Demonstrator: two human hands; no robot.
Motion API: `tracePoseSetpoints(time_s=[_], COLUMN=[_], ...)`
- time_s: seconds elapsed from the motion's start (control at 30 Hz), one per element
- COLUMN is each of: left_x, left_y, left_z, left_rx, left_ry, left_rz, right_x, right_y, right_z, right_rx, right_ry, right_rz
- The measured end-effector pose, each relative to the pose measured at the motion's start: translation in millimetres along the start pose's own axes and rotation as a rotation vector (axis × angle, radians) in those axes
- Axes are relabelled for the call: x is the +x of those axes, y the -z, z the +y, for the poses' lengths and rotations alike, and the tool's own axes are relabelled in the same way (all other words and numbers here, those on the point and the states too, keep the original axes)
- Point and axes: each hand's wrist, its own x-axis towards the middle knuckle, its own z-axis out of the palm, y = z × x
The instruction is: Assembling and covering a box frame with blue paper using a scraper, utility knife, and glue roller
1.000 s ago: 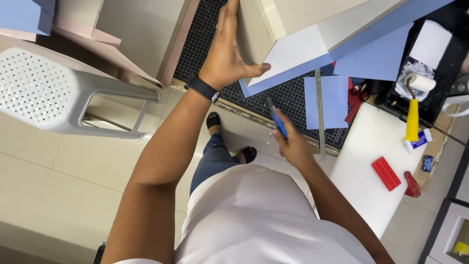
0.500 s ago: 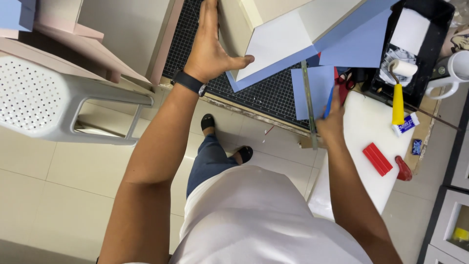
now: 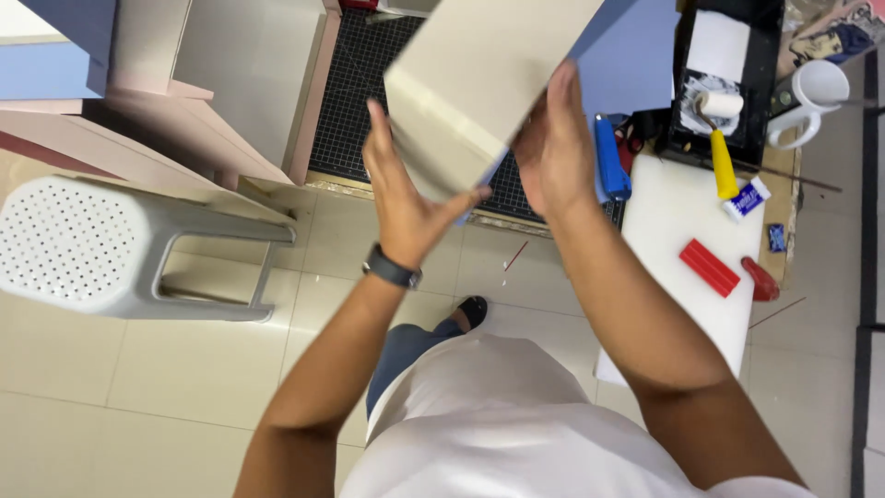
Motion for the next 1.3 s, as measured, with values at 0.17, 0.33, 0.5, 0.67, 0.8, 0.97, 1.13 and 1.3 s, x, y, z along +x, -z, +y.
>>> tracePoseSetpoints(time_s=[0.17, 0.33, 0.5, 0.67, 0.8, 0.97, 1.13, 1.3], left_x=[-81, -138, -179, -212, -243, -278, -293, -308], left_y=[40, 116, 189, 179, 125, 58, -14, -77], left_z=[30, 34, 7, 16, 24, 60, 86, 107], left_rx=[-0.074, -0.223, -0.218, -0.280, -0.360, -0.422, -0.436, -0.291], left_ry=[-0.094, -0.162, -0.156, 0.128, 0.517, 0.636, 0.541, 0.337], left_rz=[-0.065, 0.104, 0.195, -0.058, -0.496, -1.012, -1.223, -1.124], right_x=[-16, -124, -242, -331, -368, -402, -388, -365], right_y=[-16, -40, -28, 38, 90, 190, 258, 327], right_z=[-25, -69, -94, -71, -77, -84, -87, -80], right_rx=[-0.099, -0.394, -0.665, -0.914, -1.289, -1.484, -1.618, -1.647], right_ry=[-0.139, -0.337, -0.663, -0.802, -0.822, -0.819, -0.777, -0.643], right_rz=[0.185, -0.050, -0.097, -0.086, 0.060, 0.142, 0.077, 0.085])
